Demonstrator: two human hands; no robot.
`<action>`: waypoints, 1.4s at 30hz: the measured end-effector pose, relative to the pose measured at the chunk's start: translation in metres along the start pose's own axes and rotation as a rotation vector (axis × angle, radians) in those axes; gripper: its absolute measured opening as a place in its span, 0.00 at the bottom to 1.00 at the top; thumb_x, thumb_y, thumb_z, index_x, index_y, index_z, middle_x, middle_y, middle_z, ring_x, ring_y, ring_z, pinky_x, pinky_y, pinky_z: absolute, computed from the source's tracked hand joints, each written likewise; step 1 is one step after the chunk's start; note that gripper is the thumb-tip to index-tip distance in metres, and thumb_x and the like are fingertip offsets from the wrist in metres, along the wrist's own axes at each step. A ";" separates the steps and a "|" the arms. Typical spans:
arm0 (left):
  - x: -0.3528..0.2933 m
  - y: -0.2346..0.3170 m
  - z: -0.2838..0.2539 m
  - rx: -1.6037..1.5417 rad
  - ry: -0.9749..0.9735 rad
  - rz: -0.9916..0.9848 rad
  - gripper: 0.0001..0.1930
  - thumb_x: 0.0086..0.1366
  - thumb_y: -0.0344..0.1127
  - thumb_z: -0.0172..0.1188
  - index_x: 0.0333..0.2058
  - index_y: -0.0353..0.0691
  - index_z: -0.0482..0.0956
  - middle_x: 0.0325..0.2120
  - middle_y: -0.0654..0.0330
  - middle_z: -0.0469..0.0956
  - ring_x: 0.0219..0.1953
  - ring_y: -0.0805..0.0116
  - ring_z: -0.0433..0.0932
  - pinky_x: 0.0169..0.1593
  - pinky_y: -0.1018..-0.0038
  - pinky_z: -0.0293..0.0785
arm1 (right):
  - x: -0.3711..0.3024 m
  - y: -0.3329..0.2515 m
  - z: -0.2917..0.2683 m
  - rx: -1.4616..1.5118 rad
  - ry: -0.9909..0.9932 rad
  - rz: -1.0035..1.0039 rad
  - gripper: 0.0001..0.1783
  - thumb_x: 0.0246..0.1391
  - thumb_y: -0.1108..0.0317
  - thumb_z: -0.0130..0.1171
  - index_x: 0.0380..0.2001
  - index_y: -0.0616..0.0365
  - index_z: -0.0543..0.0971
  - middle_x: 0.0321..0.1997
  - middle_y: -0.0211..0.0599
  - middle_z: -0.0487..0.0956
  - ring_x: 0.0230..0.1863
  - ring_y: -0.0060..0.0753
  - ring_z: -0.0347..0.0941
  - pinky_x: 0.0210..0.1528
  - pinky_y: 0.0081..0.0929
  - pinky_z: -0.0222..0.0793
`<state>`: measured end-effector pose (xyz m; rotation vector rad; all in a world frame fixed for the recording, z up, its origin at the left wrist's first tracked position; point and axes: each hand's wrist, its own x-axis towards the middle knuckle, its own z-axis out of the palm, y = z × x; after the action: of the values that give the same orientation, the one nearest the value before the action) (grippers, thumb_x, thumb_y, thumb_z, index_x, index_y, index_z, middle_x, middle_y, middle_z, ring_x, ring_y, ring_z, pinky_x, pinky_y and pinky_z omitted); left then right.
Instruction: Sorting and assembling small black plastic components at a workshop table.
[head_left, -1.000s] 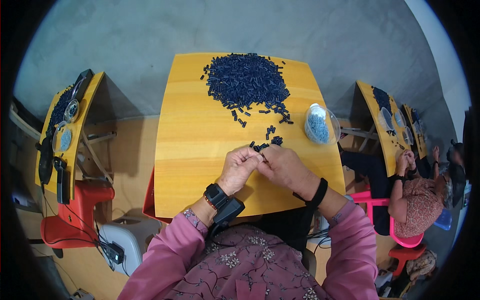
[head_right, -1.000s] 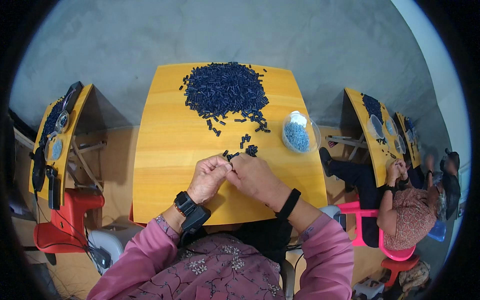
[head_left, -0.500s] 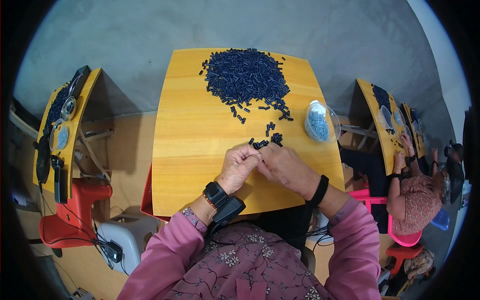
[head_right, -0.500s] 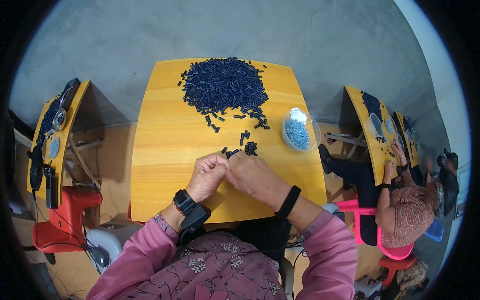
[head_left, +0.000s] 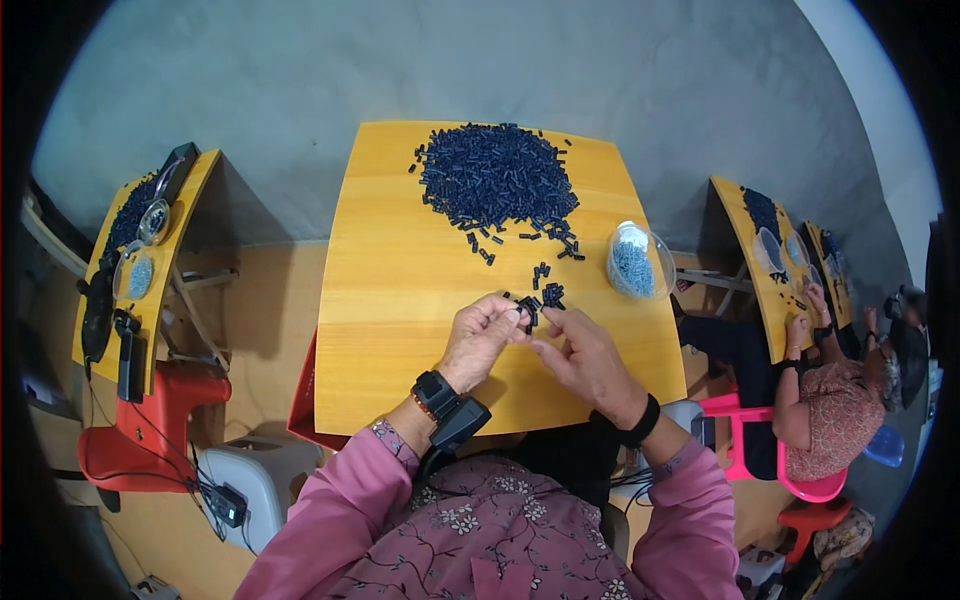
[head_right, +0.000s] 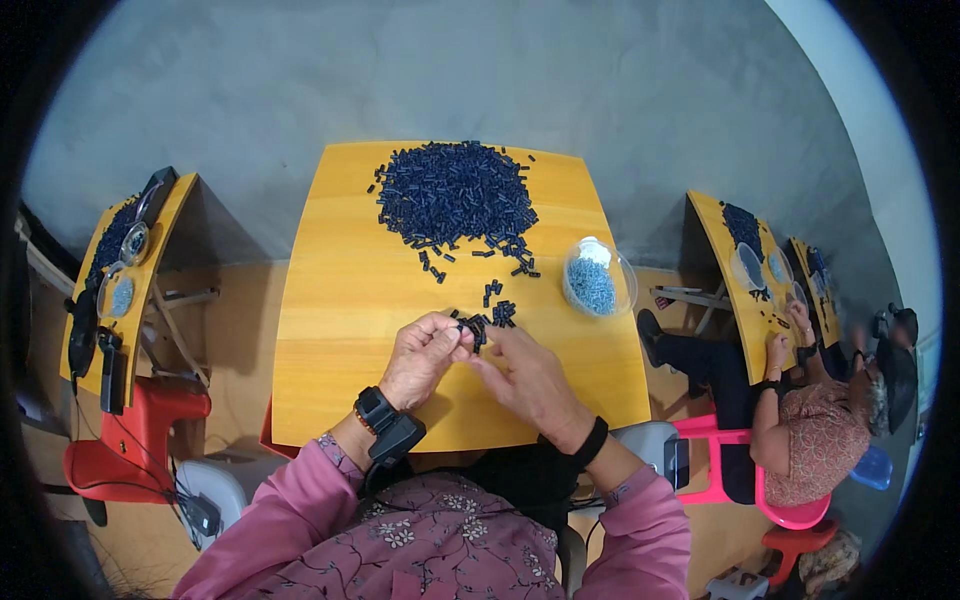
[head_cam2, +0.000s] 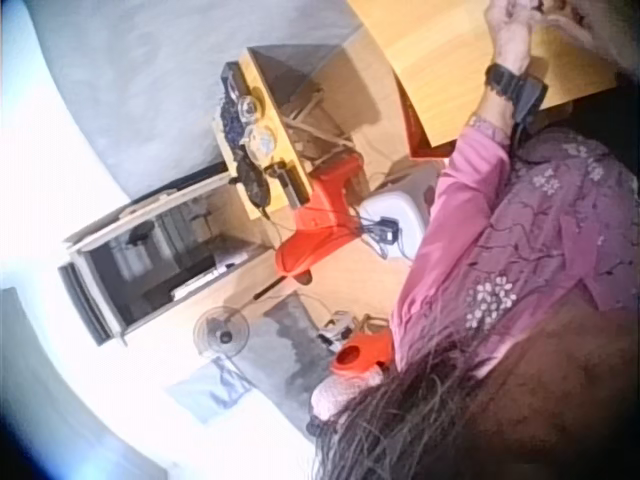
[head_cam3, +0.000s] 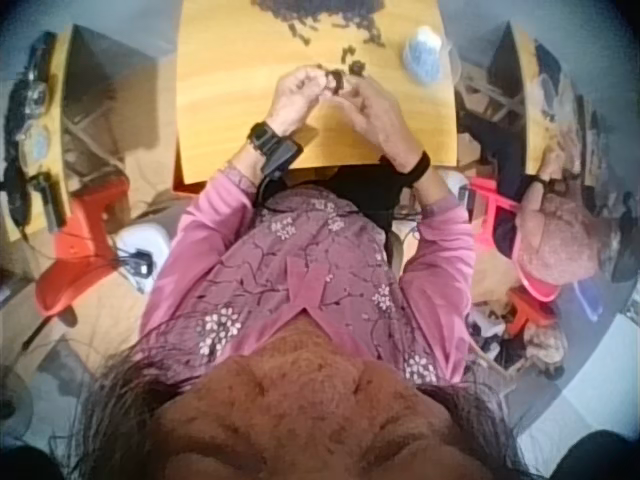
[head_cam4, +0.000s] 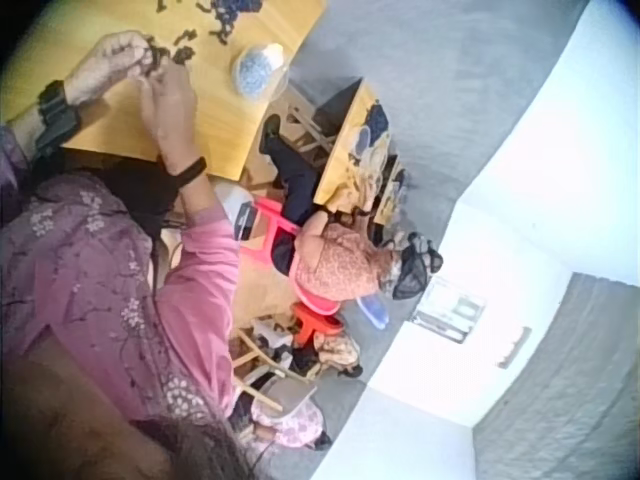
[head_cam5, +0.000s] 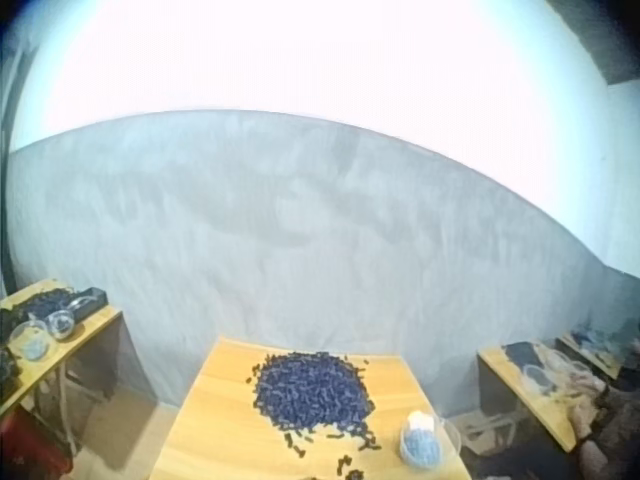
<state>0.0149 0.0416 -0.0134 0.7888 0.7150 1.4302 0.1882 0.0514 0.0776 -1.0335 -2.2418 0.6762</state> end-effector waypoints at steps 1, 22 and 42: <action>-0.001 0.002 0.001 -0.112 0.036 -0.016 0.04 0.69 0.29 0.53 0.37 0.36 0.75 0.33 0.58 0.79 0.30 0.72 0.78 0.39 0.72 0.78 | -0.006 0.003 -0.002 0.002 0.008 -0.006 0.19 0.52 0.67 0.63 0.45 0.63 0.74 0.31 0.47 0.75 0.30 0.49 0.75 0.31 0.38 0.71; -0.170 0.096 -0.210 0.283 1.081 0.387 0.06 0.61 0.28 0.63 0.35 0.40 0.74 0.32 0.65 0.75 0.29 0.78 0.72 0.35 0.80 0.71 | -0.030 0.083 -0.006 0.158 0.027 0.207 0.14 0.52 0.71 0.62 0.40 0.70 0.78 0.25 0.39 0.78 0.25 0.23 0.72 0.29 0.23 0.69; -0.064 0.090 -0.012 0.486 0.405 0.288 0.05 0.64 0.27 0.59 0.39 0.36 0.78 0.30 0.63 0.78 0.30 0.78 0.74 0.36 0.80 0.72 | 0.019 0.085 -0.013 0.016 -0.040 0.134 0.08 0.48 0.73 0.61 0.30 0.68 0.75 0.31 0.55 0.78 0.34 0.57 0.75 0.38 0.41 0.71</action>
<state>-0.0482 -0.0237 0.0516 1.0148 1.3358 1.7266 0.2292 0.1178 0.0375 -1.1798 -2.2123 0.7772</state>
